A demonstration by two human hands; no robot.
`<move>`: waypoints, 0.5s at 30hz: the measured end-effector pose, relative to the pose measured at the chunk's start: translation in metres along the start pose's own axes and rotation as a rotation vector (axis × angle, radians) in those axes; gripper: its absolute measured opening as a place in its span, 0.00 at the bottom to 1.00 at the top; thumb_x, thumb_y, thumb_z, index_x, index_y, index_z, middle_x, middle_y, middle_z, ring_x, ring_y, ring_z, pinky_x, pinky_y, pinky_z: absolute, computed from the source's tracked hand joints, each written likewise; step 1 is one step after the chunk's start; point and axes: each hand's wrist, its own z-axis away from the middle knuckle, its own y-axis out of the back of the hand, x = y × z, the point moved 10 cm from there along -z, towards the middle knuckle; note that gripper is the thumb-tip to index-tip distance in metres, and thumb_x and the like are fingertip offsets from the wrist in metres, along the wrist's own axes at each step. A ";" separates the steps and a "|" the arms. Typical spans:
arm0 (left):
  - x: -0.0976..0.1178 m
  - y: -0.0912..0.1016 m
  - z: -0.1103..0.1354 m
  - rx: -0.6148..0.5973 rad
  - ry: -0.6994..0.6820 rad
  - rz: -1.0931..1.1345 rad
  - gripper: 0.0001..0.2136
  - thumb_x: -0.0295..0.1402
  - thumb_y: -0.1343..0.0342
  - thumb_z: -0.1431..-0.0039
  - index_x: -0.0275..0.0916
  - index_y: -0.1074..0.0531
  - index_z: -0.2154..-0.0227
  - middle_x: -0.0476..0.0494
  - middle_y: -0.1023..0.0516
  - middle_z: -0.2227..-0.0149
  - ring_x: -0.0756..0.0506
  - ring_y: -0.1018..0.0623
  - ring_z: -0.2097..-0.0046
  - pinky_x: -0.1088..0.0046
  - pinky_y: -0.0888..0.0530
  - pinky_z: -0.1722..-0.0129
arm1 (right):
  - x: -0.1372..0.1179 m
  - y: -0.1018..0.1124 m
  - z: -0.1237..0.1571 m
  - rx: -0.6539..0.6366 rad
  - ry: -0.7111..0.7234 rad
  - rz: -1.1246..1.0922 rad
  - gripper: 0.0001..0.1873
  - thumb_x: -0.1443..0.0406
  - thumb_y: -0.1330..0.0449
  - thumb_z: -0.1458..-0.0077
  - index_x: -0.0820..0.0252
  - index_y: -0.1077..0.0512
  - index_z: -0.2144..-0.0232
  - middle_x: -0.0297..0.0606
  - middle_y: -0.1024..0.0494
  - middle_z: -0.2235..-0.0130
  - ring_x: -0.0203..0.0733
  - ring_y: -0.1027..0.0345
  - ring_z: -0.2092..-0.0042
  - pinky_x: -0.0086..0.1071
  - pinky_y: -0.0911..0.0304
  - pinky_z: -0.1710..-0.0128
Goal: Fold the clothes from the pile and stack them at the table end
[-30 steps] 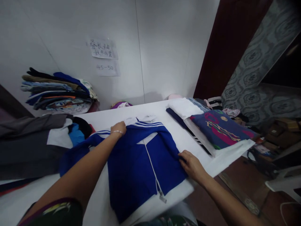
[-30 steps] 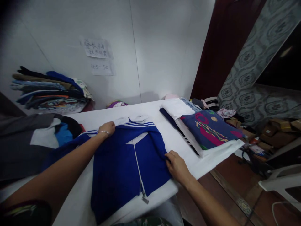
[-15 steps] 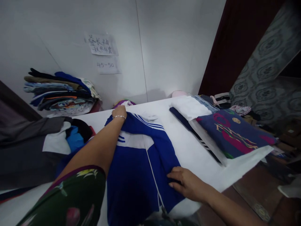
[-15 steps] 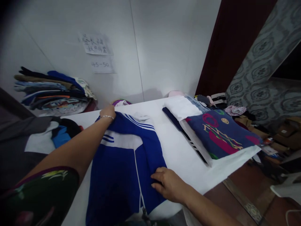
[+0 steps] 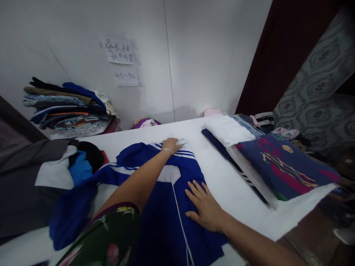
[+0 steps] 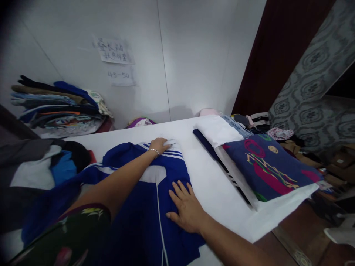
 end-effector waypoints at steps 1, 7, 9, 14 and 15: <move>0.005 -0.004 -0.004 -0.003 0.012 0.006 0.23 0.49 0.52 0.42 0.43 0.32 0.48 0.41 0.29 0.45 0.40 0.34 0.43 0.61 0.38 0.45 | 0.000 0.000 0.000 -0.005 0.000 -0.001 0.38 0.47 0.51 0.41 0.56 0.53 0.35 0.42 0.61 0.32 0.52 0.73 0.32 0.53 0.72 0.36; -0.002 -0.010 -0.034 -0.017 0.162 0.035 0.21 0.46 0.59 0.38 0.41 0.27 0.55 0.38 0.27 0.49 0.40 0.31 0.45 0.61 0.37 0.47 | 0.001 0.001 0.003 -0.025 0.009 -0.014 0.38 0.48 0.51 0.41 0.54 0.56 0.35 0.40 0.64 0.32 0.51 0.75 0.32 0.52 0.75 0.35; -0.021 -0.013 -0.043 -0.033 0.268 0.047 0.22 0.42 0.63 0.36 0.39 0.28 0.53 0.35 0.27 0.48 0.39 0.29 0.47 0.60 0.34 0.51 | 0.001 0.000 0.003 -0.025 0.011 -0.021 0.38 0.49 0.50 0.41 0.53 0.56 0.35 0.40 0.65 0.32 0.51 0.75 0.32 0.52 0.75 0.35; -0.055 -0.029 -0.053 -0.086 0.405 0.074 0.21 0.43 0.57 0.41 0.39 0.27 0.52 0.33 0.28 0.47 0.35 0.29 0.47 0.58 0.33 0.52 | 0.002 -0.002 0.003 -0.045 0.007 -0.047 0.38 0.52 0.48 0.42 0.52 0.58 0.34 0.39 0.67 0.32 0.51 0.76 0.32 0.53 0.76 0.36; -0.057 -0.031 -0.054 -0.087 0.404 0.083 0.21 0.45 0.56 0.42 0.40 0.27 0.52 0.34 0.28 0.46 0.35 0.29 0.46 0.58 0.33 0.52 | 0.002 -0.002 0.003 -0.044 0.008 -0.052 0.38 0.52 0.48 0.41 0.52 0.58 0.34 0.39 0.67 0.32 0.51 0.76 0.32 0.54 0.75 0.36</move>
